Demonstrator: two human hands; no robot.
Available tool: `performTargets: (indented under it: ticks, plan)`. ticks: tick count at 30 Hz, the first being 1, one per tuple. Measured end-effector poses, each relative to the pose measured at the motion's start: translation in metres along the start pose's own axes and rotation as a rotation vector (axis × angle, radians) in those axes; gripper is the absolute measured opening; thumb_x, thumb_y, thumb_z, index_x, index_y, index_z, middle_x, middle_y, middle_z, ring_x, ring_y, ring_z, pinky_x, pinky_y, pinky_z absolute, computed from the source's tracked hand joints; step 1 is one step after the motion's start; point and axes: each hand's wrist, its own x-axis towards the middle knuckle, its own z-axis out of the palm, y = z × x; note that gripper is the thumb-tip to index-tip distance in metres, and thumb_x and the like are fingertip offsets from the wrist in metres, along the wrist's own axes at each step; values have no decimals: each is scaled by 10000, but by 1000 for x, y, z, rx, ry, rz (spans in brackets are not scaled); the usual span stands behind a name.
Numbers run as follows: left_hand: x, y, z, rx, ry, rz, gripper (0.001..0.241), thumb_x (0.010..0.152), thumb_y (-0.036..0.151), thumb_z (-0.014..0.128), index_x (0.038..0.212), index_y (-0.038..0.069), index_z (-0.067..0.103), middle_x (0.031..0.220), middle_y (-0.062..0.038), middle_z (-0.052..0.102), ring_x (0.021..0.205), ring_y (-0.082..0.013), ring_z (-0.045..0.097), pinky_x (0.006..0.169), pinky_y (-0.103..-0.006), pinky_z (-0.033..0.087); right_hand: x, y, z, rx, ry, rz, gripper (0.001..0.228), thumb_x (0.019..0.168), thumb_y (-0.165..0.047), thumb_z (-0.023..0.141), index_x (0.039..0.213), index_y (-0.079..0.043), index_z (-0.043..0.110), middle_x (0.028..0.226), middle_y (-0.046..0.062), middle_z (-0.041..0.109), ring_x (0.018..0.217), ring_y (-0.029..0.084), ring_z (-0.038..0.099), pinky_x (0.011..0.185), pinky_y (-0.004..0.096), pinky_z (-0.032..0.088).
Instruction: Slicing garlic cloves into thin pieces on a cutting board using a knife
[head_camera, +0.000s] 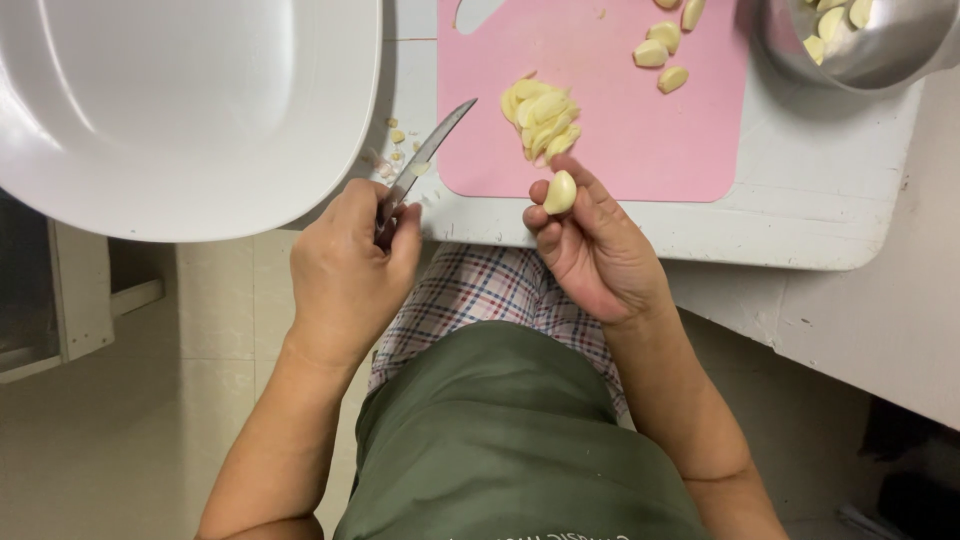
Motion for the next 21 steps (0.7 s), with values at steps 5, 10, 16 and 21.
performTargets:
  ticks: [5, 10, 16, 21]
  plan:
    - [7, 18, -16, 6, -81, 47, 368, 919, 21, 764, 1274, 13, 671, 990, -159, 685, 872, -410, 741, 675, -509, 599, 0, -5, -9, 0, -8, -22, 367, 1135, -59, 517, 1492, -101, 594, 1347, 303, 683, 1209, 362, 698, 994, 326, 647]
    - [5, 27, -15, -146, -105, 81, 376, 967, 45, 760, 1311, -45, 637, 955, -171, 645, 909, -441, 718, 755, -515, 591, 1, -8, -14, -48, 1, -55, 371, 1121, -53, 532, 1487, -85, 584, 1365, 335, 668, 1205, 391, 724, 997, 353, 661]
    - [6, 45, -3, -467, -173, 81, 400, 963, 36, 723, 1345, -40, 632, 987, -199, 701, 896, -412, 751, 767, -486, 601, 0, -6, 10, -343, 81, -219, 431, 1027, -13, 665, 1448, -21, 575, 1282, 295, 705, 1118, 310, 756, 933, 280, 673]
    - [13, 57, 6, -608, -124, 126, 379, 993, 57, 722, 1346, -47, 633, 1005, -201, 708, 865, -388, 743, 742, -453, 599, -6, -7, 27, -860, 148, -441, 502, 923, 37, 788, 1371, 104, 572, 1205, 249, 712, 1082, 233, 739, 962, 293, 644]
